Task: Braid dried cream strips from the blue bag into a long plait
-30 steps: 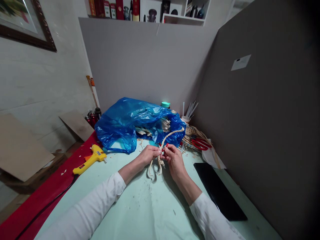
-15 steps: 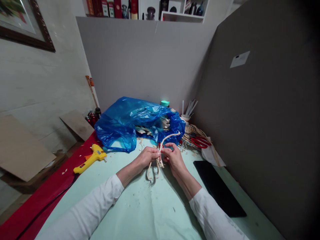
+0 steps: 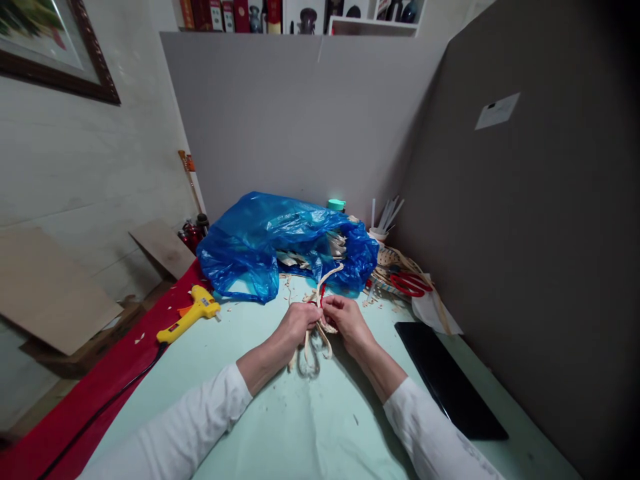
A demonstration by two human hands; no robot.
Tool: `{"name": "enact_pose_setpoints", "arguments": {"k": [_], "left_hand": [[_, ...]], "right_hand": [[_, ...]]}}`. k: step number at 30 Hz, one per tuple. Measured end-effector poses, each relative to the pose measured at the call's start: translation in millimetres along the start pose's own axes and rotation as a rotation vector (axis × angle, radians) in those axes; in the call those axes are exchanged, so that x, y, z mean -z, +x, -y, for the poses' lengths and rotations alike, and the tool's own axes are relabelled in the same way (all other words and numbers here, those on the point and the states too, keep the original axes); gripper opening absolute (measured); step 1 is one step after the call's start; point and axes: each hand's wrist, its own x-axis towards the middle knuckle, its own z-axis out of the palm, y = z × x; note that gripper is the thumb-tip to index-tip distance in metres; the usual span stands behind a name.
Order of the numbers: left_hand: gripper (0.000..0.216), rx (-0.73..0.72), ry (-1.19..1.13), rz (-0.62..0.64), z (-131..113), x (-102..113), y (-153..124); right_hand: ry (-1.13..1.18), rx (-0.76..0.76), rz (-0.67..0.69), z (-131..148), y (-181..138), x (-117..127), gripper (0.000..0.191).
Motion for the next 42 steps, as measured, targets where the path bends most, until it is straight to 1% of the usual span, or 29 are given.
{"name": "enact_pose_setpoints", "arguments": {"k": [2,4,8,11,15,17,22,28,32,34,36,38,40,42], "left_hand": [[0.023,-0.052,0.034,-0.031,3,0,3],[0.023,-0.089,0.073,-0.064,6,0,5],[0.024,-0.106,0.15,-0.137,10,-1,5],[0.024,-0.106,0.166,-0.178,10,-3,2],[0.025,-0.117,0.155,-0.188,7,-5,-3],[0.026,-0.126,0.141,-0.183,6,-5,-5],[0.027,-0.139,0.082,-0.172,2,-1,-5],[0.028,-0.129,-0.046,-0.135,-5,-2,-9],[0.028,-0.132,-0.103,-0.079,-9,-1,-10],[0.029,-0.13,-0.126,-0.05,-10,0,-9],[0.029,-0.117,-0.155,-0.027,-11,3,-8],[0.028,-0.093,-0.188,0.003,-12,6,-6],[0.028,-0.061,-0.221,0.044,-13,7,-5],[0.026,-0.018,-0.25,0.093,-13,8,-4]], "right_hand": [[0.021,-0.004,0.028,2,-1,0,0.018],[0.052,-0.013,0.02,2,-1,-1,0.021],[0.115,-0.014,-0.061,0,-2,-3,0.032],[0.127,-0.005,-0.058,1,-4,-6,0.04],[0.046,0.029,0.001,4,-6,-5,0.034],[-0.032,0.074,-0.01,6,-7,-1,0.031],[-0.217,0.247,-0.109,13,-13,9,0.023],[-0.356,0.437,-0.067,19,-32,2,0.028],[-0.393,0.474,-0.094,22,-38,-2,0.029],[-0.378,0.476,-0.104,21,-38,-1,0.029],[-0.324,0.445,-0.093,19,-35,0,0.028],[-0.233,0.361,-0.091,15,-31,1,0.026],[-0.136,0.252,-0.117,11,-27,3,0.026],[-0.071,0.173,-0.147,8,-22,4,0.026]]}}
